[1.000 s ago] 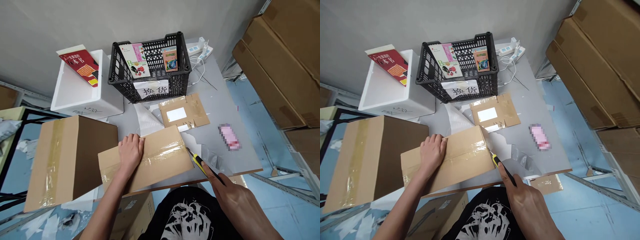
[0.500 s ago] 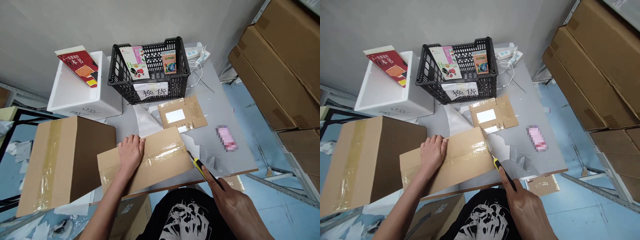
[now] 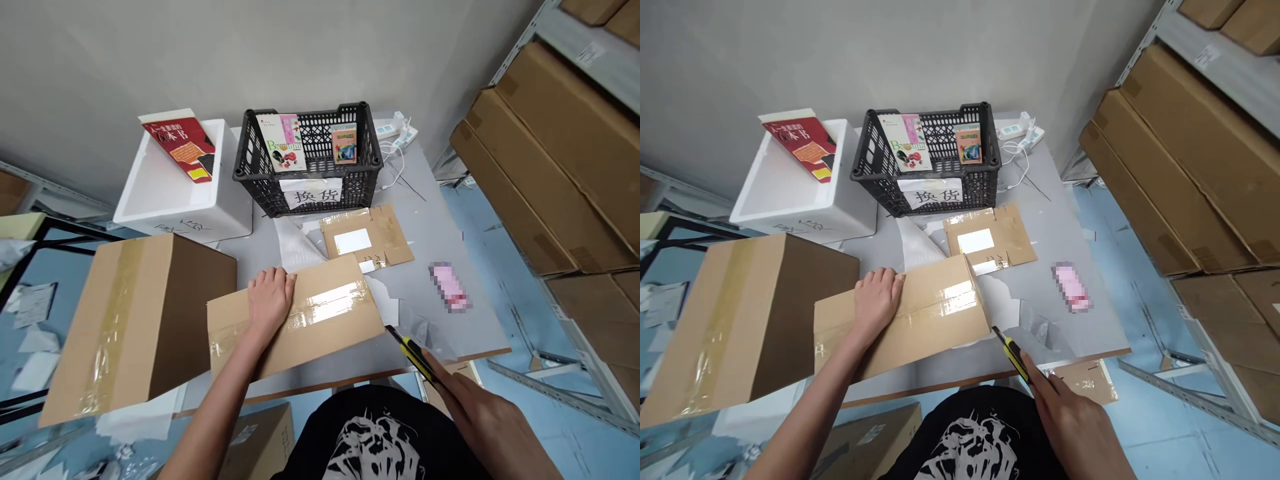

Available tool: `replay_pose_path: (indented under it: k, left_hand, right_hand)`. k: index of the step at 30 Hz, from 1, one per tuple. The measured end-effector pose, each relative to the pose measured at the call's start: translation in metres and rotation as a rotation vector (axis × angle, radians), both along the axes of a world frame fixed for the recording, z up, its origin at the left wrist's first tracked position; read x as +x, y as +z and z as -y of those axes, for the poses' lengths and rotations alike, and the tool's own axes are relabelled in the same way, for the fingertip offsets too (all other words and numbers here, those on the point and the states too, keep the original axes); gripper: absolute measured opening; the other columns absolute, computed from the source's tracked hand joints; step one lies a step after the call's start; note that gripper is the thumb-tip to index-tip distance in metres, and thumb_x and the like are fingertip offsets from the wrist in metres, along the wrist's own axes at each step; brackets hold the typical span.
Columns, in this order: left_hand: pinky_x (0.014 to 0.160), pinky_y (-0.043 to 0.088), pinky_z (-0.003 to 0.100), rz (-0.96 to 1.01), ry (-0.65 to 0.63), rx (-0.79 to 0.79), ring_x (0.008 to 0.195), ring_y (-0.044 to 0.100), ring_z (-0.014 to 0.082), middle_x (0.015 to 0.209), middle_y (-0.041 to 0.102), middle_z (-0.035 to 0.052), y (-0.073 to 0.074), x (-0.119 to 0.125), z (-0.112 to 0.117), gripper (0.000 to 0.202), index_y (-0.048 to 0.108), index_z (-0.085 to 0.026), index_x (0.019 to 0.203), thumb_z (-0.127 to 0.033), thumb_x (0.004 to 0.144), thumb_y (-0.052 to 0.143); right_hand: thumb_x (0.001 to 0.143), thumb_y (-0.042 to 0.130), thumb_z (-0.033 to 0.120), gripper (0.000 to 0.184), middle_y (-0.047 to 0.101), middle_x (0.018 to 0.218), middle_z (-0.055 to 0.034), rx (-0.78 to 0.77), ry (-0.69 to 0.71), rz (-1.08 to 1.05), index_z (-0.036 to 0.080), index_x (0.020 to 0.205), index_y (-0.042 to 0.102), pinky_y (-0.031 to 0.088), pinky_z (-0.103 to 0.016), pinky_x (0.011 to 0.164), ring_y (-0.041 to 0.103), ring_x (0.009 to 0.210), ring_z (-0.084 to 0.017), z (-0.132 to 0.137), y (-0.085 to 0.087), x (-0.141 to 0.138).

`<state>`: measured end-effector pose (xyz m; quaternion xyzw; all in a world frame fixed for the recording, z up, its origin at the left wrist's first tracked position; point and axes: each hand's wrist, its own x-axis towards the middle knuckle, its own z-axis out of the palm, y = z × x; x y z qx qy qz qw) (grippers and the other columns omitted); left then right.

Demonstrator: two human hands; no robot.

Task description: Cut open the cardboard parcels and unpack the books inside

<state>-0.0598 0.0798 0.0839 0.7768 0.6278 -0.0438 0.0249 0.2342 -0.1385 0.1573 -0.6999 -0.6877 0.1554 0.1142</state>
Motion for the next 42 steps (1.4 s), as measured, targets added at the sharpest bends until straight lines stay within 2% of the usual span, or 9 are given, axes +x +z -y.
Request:
replay_pose_path:
  k: [3, 5, 8, 11, 14, 22, 30, 37, 42]
  left_hand:
    - [0.075, 0.036, 0.038, 0.030, -0.001, -0.021, 0.091, 0.053, 0.0275, 0.093, 0.063, 0.0118, 0.002, -0.001, -0.005, 0.045, 0.058, -0.018, 0.091, -0.041, 0.095, 0.020]
    - [0.076, 0.037, 0.038, 0.052, 0.001, -0.038, 0.092, 0.054, 0.0279, 0.093, 0.063, 0.0124, 0.006, -0.001, -0.006, 0.045, 0.058, -0.017, 0.090, -0.041, 0.095, 0.021]
    - [0.077, 0.039, 0.038, 0.092, -0.001, -0.081, 0.094, 0.056, 0.0277, 0.095, 0.065, 0.0125, 0.013, -0.005, -0.005, 0.045, 0.058, -0.017, 0.091, -0.043, 0.095, 0.021]
    - [0.076, 0.041, 0.035, 0.160, -0.017, -0.210, 0.094, 0.060, 0.0256, 0.103, 0.066, 0.0107, 0.022, -0.021, -0.007, 0.048, 0.059, -0.019, 0.097, -0.050, 0.093, 0.022]
    - [0.073, 0.042, 0.035, 0.159, -0.034, -0.383, 0.093, 0.063, 0.0278, 0.106, 0.068, 0.0099, 0.029, -0.044, -0.012, 0.058, 0.060, -0.022, 0.107, -0.065, 0.087, 0.025]
    - [0.076, 0.043, 0.037, 0.127, -0.107, -0.422, 0.089, 0.065, 0.0308, 0.092, 0.071, 0.0105, 0.041, -0.056, 0.008, 0.060, 0.059, -0.023, 0.115, -0.064, 0.085, 0.026]
    - [0.070, 0.043, 0.033, 0.233, 0.221, -0.272, 0.087, 0.067, 0.0296, 0.089, 0.071, 0.0092, 0.050, -0.067, 0.050, 0.052, 0.047, -0.021, 0.130, -0.052, 0.091, 0.031]
    - [0.074, 0.046, 0.035, 0.438, 0.537, -0.200, 0.088, 0.067, 0.0279, 0.101, 0.070, 0.0126, 0.020, -0.043, 0.069, 0.054, 0.032, -0.017, 0.142, -0.040, 0.093, 0.035]
    - [0.083, 0.050, 0.040, 0.584, 0.560, -0.029, 0.118, 0.052, 0.0300, 0.136, 0.049, 0.0162, 0.002, -0.039, 0.056, 0.060, 0.030, -0.017, 0.143, -0.041, 0.089, 0.041]
  right_hand:
    - [0.094, 0.042, 0.037, 0.041, 0.067, 0.068, 0.0008, -0.073, -0.357, -0.497, 0.024, 0.133, 0.045, 0.049, -0.022, 0.042, 0.056, 0.041, -0.012, -0.001, -0.008, -0.005]
    - [0.091, 0.046, 0.045, 0.035, 0.066, 0.066, -0.0002, -0.149, -0.504, -0.849, 0.020, 0.115, 0.054, 0.051, -0.024, 0.047, 0.060, 0.049, -0.014, -0.007, -0.017, -0.020]
    - [0.085, 0.053, 0.054, 0.036, 0.070, 0.083, -0.0038, -0.266, -0.686, -1.243, 0.021, 0.098, 0.056, 0.056, -0.032, 0.071, 0.069, 0.074, -0.019, -0.017, -0.032, -0.052]
    - [0.079, 0.056, 0.061, 0.051, 0.071, 0.101, -0.0041, -0.364, -0.918, -1.461, 0.026, 0.115, 0.050, 0.055, -0.038, 0.080, 0.070, 0.088, -0.022, -0.024, -0.040, -0.080]
    - [0.074, 0.059, 0.062, 0.058, 0.068, 0.110, -0.0034, -0.345, -0.982, -1.533, 0.028, 0.120, 0.047, 0.057, -0.037, 0.077, 0.067, 0.099, -0.023, -0.032, -0.042, -0.099]
    - [0.075, 0.064, 0.053, 0.042, 0.063, 0.104, 0.0018, -0.247, -0.815, -1.602, 0.026, 0.106, 0.053, 0.053, -0.026, 0.072, 0.062, 0.094, -0.016, -0.075, -0.038, -0.133]
    - [0.067, 0.068, 0.055, 0.041, 0.058, 0.084, 0.0042, -0.253, -0.431, -1.401, 0.022, 0.088, 0.055, 0.042, -0.021, 0.063, 0.054, 0.074, -0.012, -0.153, -0.017, -0.137]
    - [0.074, 0.053, 0.051, 0.036, 0.052, 0.074, 0.0049, -0.303, -0.029, -1.010, 0.019, 0.090, 0.051, 0.038, -0.023, 0.060, 0.047, 0.066, -0.012, -0.253, -0.027, -0.145]
    - [0.088, 0.036, 0.039, 0.030, 0.060, 0.089, -0.0050, -0.114, 0.122, -0.439, 0.017, 0.102, 0.050, 0.039, -0.027, 0.069, 0.055, 0.080, -0.019, -0.260, -0.024, -0.152]
